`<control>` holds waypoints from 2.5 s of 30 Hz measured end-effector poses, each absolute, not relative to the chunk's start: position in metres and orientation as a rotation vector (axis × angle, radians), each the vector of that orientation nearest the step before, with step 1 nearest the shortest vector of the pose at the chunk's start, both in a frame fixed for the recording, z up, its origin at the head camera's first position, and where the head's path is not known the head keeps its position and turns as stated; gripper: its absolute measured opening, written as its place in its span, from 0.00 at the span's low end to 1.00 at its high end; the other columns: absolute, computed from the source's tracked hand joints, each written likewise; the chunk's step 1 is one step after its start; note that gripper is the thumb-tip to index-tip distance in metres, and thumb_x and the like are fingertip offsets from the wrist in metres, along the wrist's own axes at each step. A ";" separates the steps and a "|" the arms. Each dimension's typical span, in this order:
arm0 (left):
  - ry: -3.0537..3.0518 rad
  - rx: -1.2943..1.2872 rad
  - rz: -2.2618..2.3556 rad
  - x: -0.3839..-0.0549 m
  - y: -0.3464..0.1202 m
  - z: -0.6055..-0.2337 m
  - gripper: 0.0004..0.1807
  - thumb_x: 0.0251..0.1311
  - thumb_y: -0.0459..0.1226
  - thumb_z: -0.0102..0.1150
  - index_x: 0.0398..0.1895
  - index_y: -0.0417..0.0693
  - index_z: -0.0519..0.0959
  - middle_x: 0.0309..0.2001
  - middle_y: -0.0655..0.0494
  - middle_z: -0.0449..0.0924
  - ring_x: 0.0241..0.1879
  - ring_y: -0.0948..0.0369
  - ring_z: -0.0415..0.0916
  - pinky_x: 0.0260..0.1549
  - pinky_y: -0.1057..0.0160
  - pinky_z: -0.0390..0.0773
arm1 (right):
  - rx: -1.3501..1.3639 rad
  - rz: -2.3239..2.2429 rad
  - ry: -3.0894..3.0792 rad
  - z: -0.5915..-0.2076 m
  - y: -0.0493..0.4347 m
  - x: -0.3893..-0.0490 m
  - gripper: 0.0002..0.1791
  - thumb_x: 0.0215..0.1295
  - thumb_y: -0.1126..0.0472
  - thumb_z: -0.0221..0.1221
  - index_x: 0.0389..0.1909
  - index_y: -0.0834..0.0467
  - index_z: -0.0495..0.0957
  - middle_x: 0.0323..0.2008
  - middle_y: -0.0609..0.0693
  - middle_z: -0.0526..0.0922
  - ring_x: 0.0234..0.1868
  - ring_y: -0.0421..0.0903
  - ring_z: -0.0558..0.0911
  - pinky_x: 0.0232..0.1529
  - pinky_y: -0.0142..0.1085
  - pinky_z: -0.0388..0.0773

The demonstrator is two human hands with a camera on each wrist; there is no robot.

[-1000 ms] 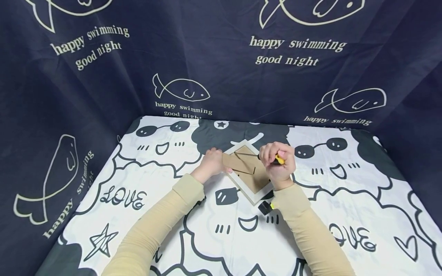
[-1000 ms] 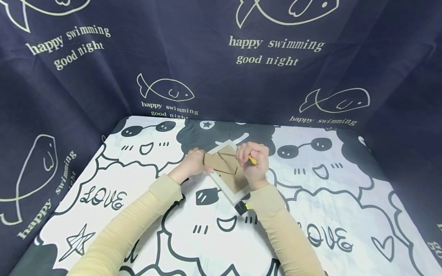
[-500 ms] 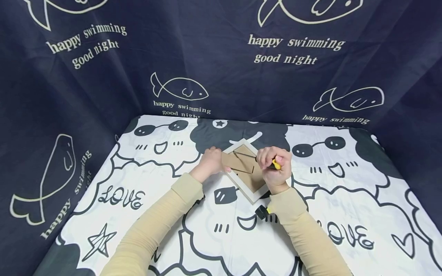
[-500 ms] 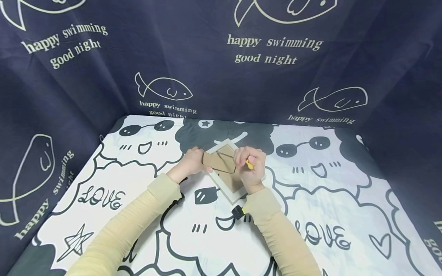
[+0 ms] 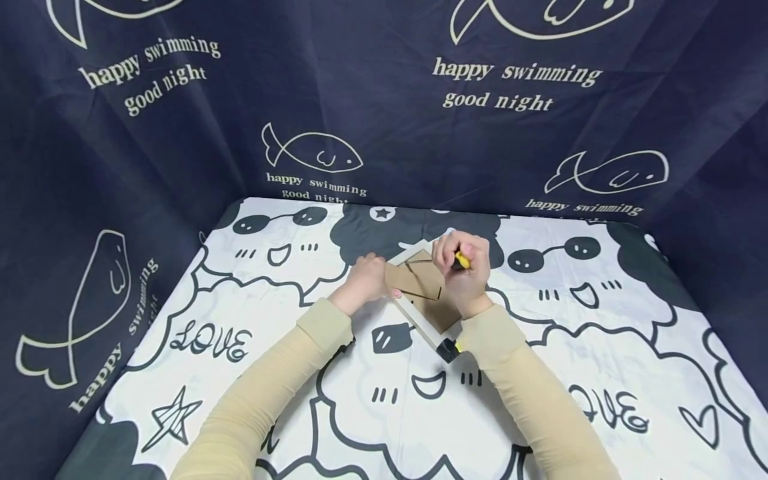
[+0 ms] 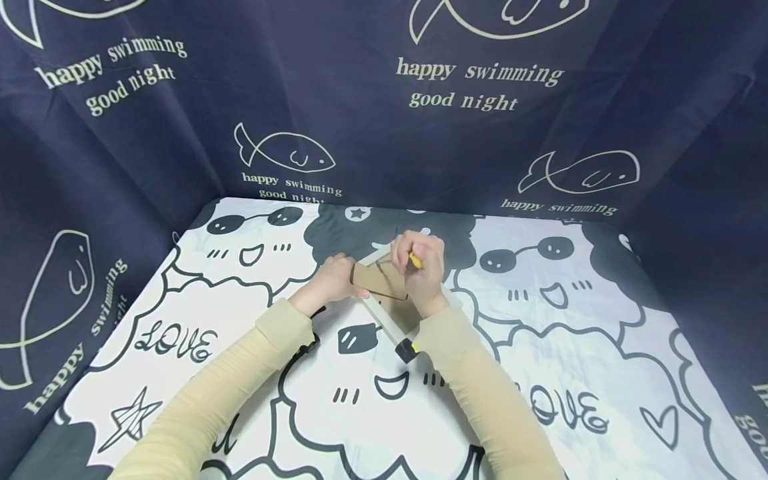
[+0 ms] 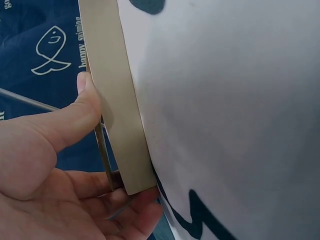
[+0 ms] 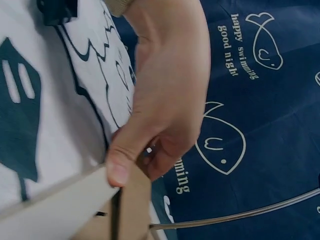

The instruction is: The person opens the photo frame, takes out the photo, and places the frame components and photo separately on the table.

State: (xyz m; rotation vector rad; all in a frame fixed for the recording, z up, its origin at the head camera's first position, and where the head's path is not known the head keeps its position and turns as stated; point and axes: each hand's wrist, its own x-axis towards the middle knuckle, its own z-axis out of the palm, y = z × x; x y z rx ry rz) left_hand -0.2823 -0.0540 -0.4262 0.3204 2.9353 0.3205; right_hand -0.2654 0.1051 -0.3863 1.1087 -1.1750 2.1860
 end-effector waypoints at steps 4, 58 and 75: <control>2.939 0.324 0.298 -0.282 -0.054 -0.426 0.43 0.40 0.59 0.71 0.53 0.36 0.75 0.49 0.41 0.74 0.50 0.45 0.72 0.47 0.52 0.75 | 1.038 2.243 -1.234 -0.374 0.101 -0.275 0.21 0.57 0.56 0.42 0.08 0.58 0.54 0.06 0.47 0.57 0.08 0.41 0.55 0.09 0.32 0.49; 2.904 0.254 0.287 -0.286 -0.052 -0.426 0.44 0.39 0.60 0.71 0.54 0.38 0.75 0.49 0.42 0.73 0.51 0.46 0.72 0.47 0.51 0.75 | 0.908 2.274 -1.363 -0.353 0.095 -0.285 0.18 0.57 0.65 0.31 0.08 0.62 0.55 0.06 0.49 0.58 0.06 0.42 0.55 0.06 0.33 0.47; 2.914 0.271 0.281 -0.286 -0.053 -0.426 0.45 0.39 0.60 0.71 0.55 0.38 0.74 0.50 0.42 0.74 0.52 0.46 0.72 0.47 0.51 0.76 | 0.870 2.323 -1.347 -0.354 0.090 -0.298 0.20 0.59 0.63 0.34 0.08 0.59 0.57 0.06 0.47 0.60 0.06 0.42 0.55 0.05 0.34 0.46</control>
